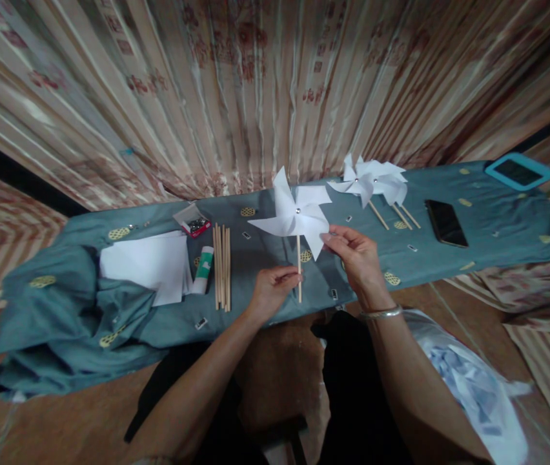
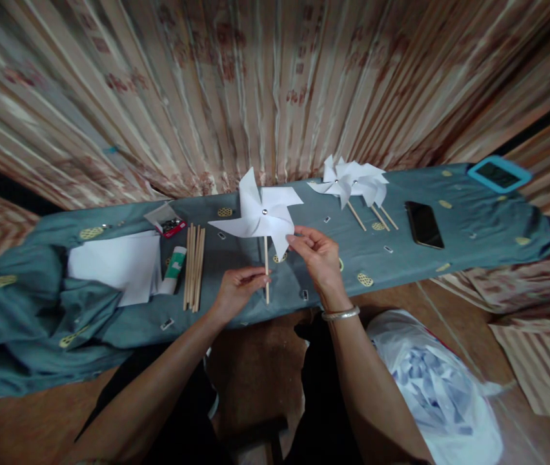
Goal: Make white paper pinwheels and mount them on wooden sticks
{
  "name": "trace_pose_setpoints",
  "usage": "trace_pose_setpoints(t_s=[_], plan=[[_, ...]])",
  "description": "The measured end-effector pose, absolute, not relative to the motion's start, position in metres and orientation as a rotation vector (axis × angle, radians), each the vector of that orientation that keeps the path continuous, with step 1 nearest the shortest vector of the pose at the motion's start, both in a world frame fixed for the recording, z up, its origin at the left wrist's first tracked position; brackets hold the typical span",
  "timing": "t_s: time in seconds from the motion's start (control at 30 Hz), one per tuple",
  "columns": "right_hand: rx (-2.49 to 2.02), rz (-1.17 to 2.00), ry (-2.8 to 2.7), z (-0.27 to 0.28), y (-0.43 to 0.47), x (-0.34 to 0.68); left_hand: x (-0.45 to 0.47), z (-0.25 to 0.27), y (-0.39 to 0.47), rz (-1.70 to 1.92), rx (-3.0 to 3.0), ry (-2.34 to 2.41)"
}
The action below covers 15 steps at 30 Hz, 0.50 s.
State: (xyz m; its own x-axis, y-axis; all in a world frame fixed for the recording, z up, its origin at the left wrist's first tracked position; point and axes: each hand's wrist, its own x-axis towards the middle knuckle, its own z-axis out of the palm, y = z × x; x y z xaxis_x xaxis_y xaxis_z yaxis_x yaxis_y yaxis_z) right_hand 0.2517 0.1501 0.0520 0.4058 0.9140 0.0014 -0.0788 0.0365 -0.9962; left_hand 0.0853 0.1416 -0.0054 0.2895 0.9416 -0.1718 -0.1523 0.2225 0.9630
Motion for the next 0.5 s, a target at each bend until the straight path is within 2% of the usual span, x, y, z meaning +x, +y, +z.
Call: trace_pose_setpoints(t_s=[0.5], plan=[[-1.298,1.074,-0.855,0.051,0.146,0.234,0.084,-0.003,0.142,0.947,1.082,0.977]])
